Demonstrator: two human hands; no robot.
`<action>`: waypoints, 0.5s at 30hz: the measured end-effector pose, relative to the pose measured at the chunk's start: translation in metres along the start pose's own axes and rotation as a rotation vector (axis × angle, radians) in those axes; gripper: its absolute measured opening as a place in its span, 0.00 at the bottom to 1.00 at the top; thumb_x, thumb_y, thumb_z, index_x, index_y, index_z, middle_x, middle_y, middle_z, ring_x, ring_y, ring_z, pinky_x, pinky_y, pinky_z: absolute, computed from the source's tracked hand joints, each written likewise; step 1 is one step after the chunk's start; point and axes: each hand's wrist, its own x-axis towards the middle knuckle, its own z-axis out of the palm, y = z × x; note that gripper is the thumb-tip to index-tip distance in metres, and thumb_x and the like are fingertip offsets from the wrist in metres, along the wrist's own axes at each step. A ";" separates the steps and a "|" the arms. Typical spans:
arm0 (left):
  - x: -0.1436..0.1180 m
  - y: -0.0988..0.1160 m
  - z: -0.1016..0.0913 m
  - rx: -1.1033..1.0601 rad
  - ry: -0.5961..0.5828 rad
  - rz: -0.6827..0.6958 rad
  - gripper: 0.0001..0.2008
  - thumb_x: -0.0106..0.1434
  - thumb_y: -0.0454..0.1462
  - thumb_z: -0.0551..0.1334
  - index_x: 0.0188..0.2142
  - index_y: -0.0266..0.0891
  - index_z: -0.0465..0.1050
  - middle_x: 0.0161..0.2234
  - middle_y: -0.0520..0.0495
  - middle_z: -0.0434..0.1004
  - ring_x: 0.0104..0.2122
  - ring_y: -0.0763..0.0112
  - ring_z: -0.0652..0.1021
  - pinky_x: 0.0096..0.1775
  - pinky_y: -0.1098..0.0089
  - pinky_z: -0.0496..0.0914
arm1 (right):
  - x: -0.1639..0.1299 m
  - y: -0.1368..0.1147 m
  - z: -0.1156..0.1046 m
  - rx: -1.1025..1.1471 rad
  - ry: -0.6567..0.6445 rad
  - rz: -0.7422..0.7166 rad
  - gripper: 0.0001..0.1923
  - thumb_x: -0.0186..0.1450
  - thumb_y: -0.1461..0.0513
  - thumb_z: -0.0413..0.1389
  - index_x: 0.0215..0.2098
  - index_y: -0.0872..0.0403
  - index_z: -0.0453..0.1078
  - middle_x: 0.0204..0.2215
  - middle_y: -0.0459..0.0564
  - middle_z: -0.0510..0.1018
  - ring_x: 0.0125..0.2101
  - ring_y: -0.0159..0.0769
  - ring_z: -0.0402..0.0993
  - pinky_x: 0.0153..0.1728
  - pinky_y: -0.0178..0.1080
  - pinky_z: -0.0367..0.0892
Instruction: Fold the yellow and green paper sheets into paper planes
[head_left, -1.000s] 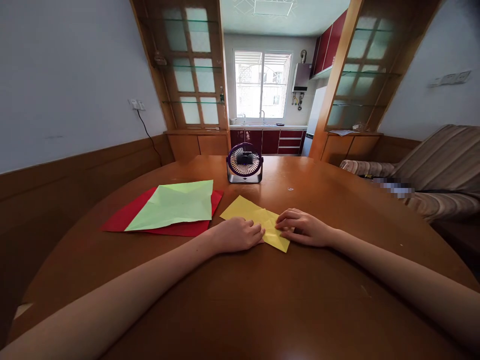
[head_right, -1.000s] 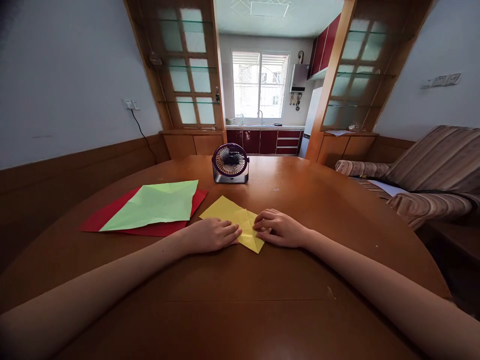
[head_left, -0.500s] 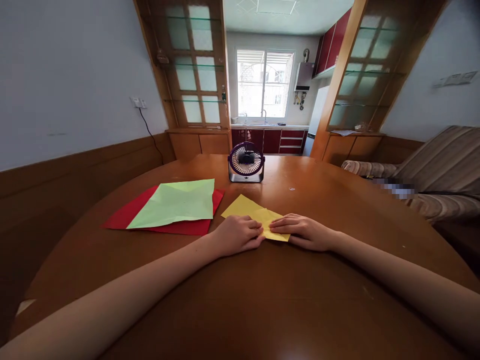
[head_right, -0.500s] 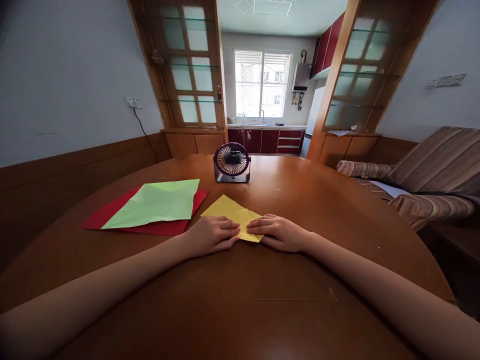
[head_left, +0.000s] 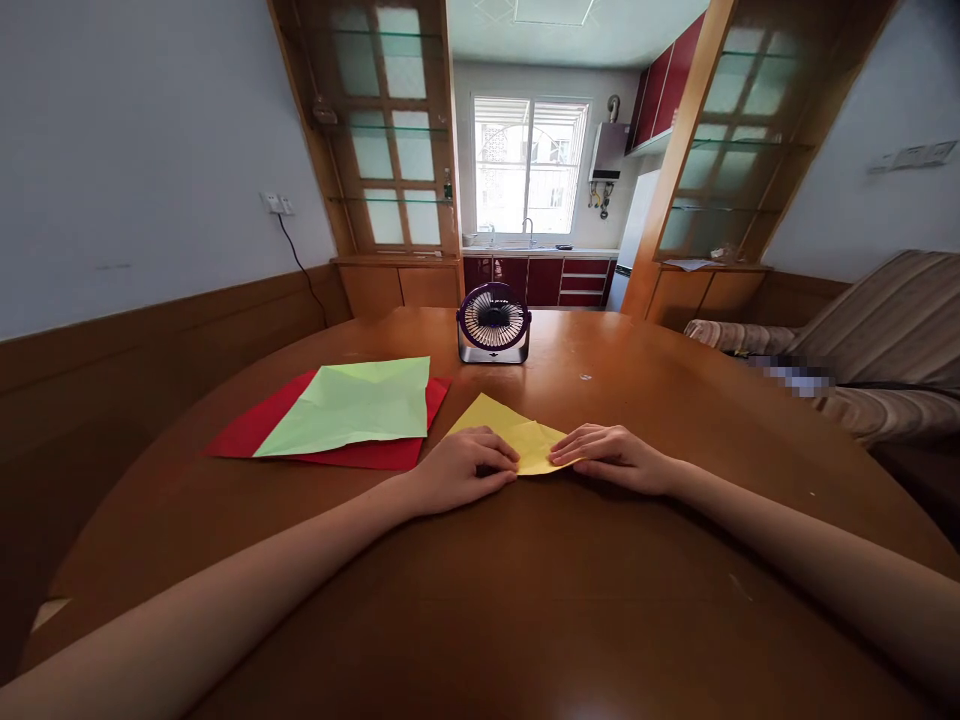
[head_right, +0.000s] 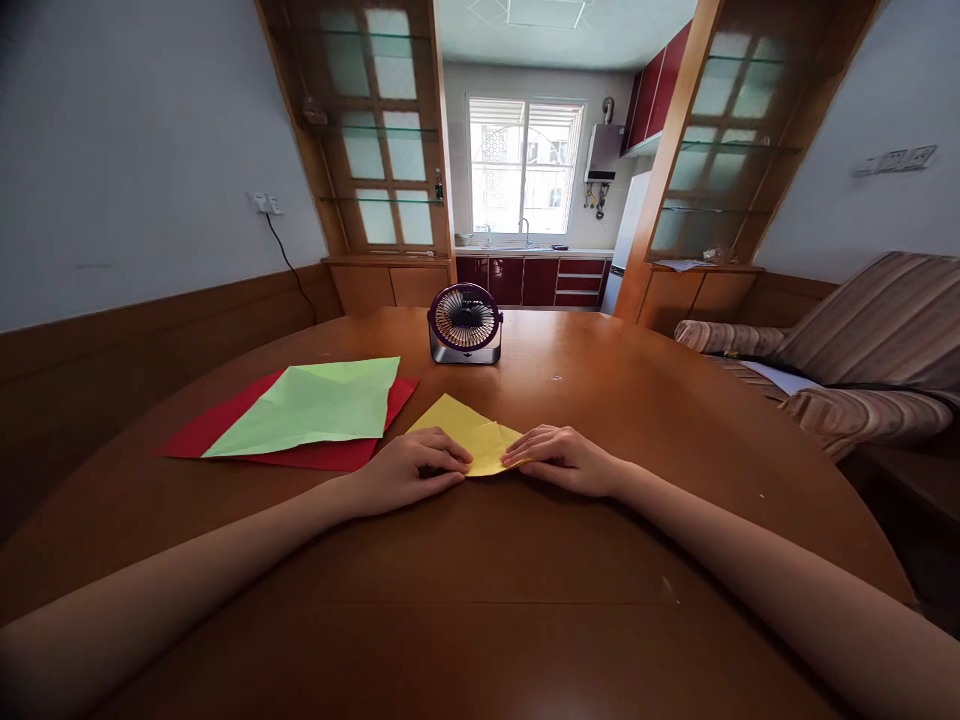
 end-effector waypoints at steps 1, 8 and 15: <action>0.000 -0.001 0.001 -0.007 0.011 -0.014 0.08 0.65 0.39 0.61 0.37 0.40 0.80 0.40 0.46 0.80 0.39 0.69 0.77 0.44 0.67 0.71 | 0.001 0.000 0.001 0.024 0.020 0.008 0.14 0.71 0.61 0.51 0.51 0.52 0.73 0.45 0.55 0.80 0.49 0.38 0.75 0.51 0.46 0.69; -0.001 0.000 0.003 -0.026 0.031 -0.109 0.07 0.63 0.38 0.63 0.31 0.39 0.79 0.36 0.47 0.78 0.37 0.70 0.77 0.41 0.69 0.71 | 0.003 0.001 0.000 0.100 0.068 0.133 0.14 0.70 0.57 0.53 0.42 0.56 0.78 0.36 0.55 0.81 0.41 0.38 0.75 0.46 0.45 0.69; -0.002 0.004 -0.002 -0.174 -0.141 -0.131 0.11 0.70 0.38 0.55 0.43 0.39 0.76 0.52 0.45 0.76 0.56 0.68 0.72 0.55 0.65 0.67 | 0.001 0.003 -0.001 0.095 0.026 0.127 0.12 0.67 0.59 0.57 0.46 0.55 0.76 0.39 0.55 0.80 0.41 0.38 0.74 0.45 0.44 0.68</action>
